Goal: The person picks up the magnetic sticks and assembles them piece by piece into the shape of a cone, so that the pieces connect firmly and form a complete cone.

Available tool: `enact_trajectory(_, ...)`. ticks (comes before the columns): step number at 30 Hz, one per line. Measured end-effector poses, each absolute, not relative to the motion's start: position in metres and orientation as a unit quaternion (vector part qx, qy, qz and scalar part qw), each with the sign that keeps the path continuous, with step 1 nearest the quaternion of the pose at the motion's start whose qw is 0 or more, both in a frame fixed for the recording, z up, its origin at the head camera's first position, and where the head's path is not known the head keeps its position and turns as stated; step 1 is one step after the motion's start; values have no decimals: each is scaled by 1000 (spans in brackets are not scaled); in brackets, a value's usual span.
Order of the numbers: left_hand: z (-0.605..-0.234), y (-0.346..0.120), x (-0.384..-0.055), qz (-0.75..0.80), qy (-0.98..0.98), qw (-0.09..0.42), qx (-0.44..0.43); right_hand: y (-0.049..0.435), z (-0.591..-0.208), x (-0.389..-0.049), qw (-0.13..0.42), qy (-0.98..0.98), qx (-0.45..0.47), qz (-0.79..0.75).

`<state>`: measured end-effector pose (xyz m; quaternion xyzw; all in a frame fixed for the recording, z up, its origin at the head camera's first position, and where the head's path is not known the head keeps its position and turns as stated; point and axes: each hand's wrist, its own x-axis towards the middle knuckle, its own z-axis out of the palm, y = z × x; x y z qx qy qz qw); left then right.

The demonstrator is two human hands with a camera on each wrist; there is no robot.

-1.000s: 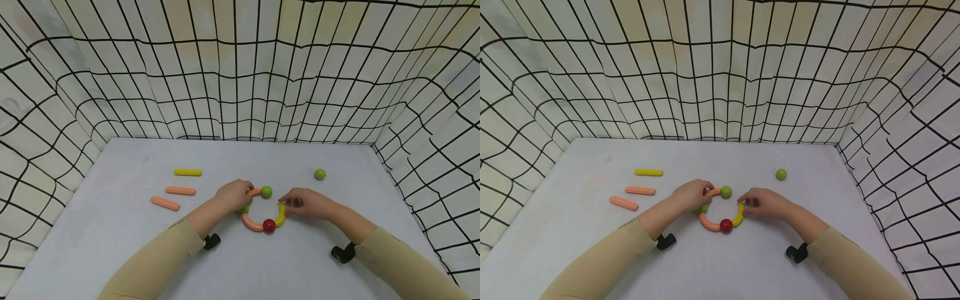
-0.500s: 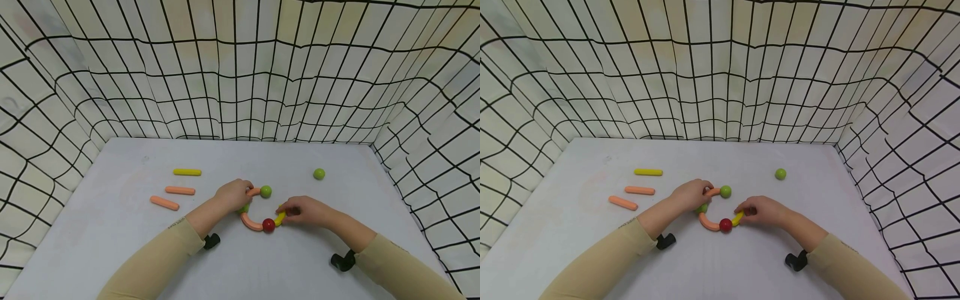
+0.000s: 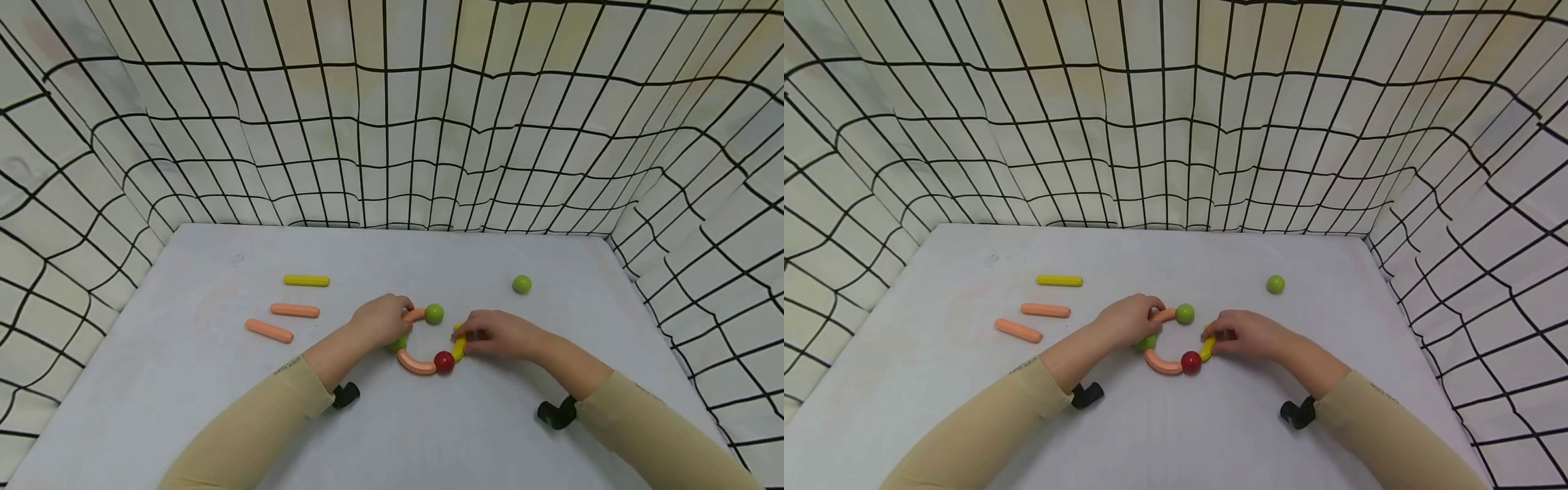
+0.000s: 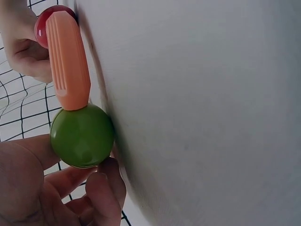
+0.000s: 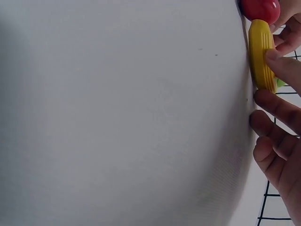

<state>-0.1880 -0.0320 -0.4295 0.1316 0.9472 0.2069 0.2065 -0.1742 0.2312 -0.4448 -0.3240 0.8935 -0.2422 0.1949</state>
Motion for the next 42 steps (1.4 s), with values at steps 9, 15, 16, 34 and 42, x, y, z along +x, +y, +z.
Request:
enact_trajectory(9,-431,-33,-187,213,946,204,132,231,-442,-180,196,894,-323,-243)
enact_trajectory(15,-431,-33,-187,215,946,205,133,230,-441,-178,200,894,-300,-267)
enact_trajectory(16,-431,-33,-187,215,945,205,133,230,-441,-177,199,896,-291,-269)
enact_trajectory(34,-428,-32,-185,216,946,207,127,206,-447,-160,164,950,-104,-246)
enact_trajectory(42,-429,-33,-186,217,946,207,127,202,-449,-160,163,948,-75,-264)
